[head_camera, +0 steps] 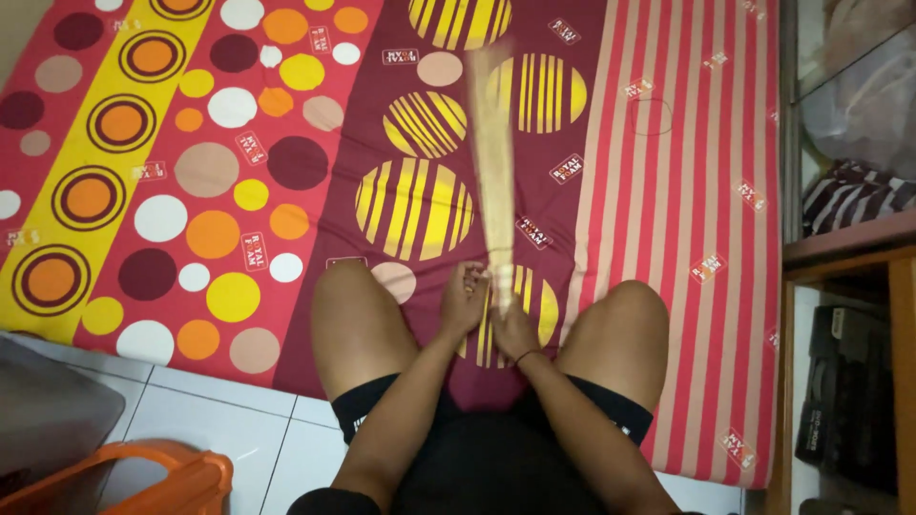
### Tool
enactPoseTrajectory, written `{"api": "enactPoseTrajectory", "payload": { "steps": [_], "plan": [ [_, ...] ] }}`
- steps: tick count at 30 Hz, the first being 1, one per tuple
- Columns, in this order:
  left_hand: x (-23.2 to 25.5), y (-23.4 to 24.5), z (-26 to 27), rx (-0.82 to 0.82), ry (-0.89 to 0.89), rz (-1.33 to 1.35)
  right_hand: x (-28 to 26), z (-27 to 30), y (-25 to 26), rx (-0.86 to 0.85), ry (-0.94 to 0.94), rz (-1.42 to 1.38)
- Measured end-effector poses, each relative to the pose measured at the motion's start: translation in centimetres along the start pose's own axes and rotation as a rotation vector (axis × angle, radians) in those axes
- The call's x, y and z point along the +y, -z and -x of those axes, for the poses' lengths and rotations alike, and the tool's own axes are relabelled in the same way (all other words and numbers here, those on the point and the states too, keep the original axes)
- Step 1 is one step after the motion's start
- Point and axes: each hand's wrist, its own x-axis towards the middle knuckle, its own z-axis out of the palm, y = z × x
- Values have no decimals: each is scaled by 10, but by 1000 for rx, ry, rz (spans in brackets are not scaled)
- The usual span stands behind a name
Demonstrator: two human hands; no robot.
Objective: The person sits on a bed and uses a small broom to sweep the mattress surface. They move the broom back and forth across the patterned bedsheet, covering different areas of the bed.
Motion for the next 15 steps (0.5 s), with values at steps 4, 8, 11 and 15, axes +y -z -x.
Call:
{"api": "enactPoseTrajectory", "payload": {
  "steps": [4, 8, 11, 15],
  "plan": [
    [-10, -2, -14, 11, -56, 33, 9, -21, 20, 196, -60, -244],
    [-7, -1, -1, -92, -60, -134, -11, -9, 23, 66, -152, -261],
    [-21, -8, -8, -98, -72, -170, -61, 42, 35, 93, -147, -258],
    [-13, 1, -4, -65, -126, -154, 21, -36, -9, 199, -34, -188]
  ]
}}
